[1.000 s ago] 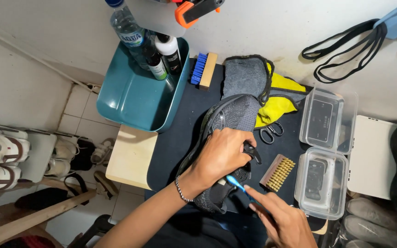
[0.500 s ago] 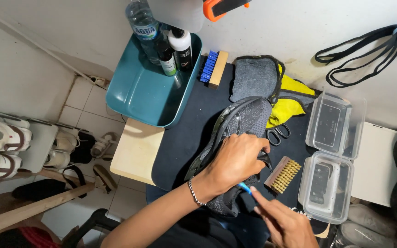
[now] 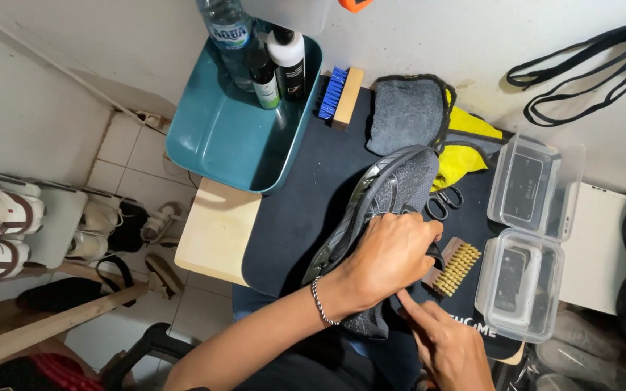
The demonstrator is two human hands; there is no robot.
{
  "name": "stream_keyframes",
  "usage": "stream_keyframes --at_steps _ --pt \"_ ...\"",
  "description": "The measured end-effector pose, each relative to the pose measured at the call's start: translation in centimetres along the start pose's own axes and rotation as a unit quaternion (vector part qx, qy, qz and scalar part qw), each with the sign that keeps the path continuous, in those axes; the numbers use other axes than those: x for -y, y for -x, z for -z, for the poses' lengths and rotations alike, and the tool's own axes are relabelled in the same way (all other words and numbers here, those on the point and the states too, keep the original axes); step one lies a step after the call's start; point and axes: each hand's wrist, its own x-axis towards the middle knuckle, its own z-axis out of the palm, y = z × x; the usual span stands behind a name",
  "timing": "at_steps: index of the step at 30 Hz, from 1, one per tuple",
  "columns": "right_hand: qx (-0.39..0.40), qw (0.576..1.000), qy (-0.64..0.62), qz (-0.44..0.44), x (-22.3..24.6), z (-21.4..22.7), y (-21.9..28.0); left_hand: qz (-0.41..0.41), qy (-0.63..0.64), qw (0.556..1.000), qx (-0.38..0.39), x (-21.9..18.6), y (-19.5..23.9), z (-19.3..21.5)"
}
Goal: The person scrubs the inside and outside of a grey sneaker using a blue toothbrush. They wipe the shoe with a grey cloth and continue scrubbing various parts of the shoe, including the sole and the upper fabric.
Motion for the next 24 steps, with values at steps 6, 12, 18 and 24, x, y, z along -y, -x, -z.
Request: stream_keyframes --at_steps 6,12,18,24 --pt "0.106 0.984 -0.141 0.022 0.3 4.6 -0.9 -0.013 0.004 1.000 0.019 0.0 0.3 0.3" --pt "0.076 0.963 -0.239 0.104 2.2 4.1 0.7 -0.025 -0.001 1.000 0.010 0.3 0.4 -0.2" --pt "-0.044 0.987 -0.154 -0.027 -0.3 2.7 -0.5 -0.016 0.015 0.999 0.030 0.6 0.1 0.6" --pt "-0.045 0.987 -0.153 0.029 1.2 3.7 -0.4 -0.018 0.066 0.997 0.026 2.8 -0.3 2.0"
